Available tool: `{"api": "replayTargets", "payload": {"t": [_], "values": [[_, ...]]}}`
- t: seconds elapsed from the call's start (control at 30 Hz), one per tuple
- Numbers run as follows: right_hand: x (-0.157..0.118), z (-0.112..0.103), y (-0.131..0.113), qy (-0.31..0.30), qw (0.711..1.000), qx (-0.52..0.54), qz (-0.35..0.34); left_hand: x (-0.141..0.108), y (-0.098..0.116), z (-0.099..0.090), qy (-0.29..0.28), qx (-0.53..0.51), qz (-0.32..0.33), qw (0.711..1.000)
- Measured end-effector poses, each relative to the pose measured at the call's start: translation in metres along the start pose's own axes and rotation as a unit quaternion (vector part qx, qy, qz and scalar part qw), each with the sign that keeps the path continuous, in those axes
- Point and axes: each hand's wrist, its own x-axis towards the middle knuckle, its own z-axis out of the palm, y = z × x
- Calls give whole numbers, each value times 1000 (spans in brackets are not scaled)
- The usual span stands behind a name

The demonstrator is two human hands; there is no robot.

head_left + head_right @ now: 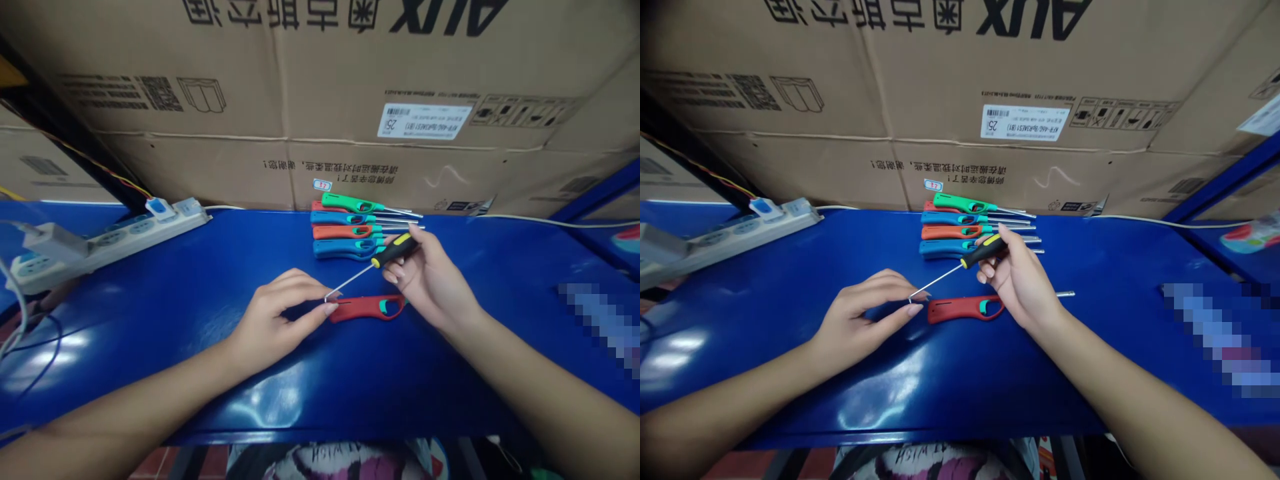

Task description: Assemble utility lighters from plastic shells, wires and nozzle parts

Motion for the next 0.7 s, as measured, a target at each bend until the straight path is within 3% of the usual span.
{"api": "replayTargets", "payload": {"t": [0.37,0.7], "values": [[0,3,-2,20,999,20,26,0,3,-2,8,-10,-6,1000],[1,1,-1,17,999,-6,-28,0,0,0,0,0,-16,1000]]}}
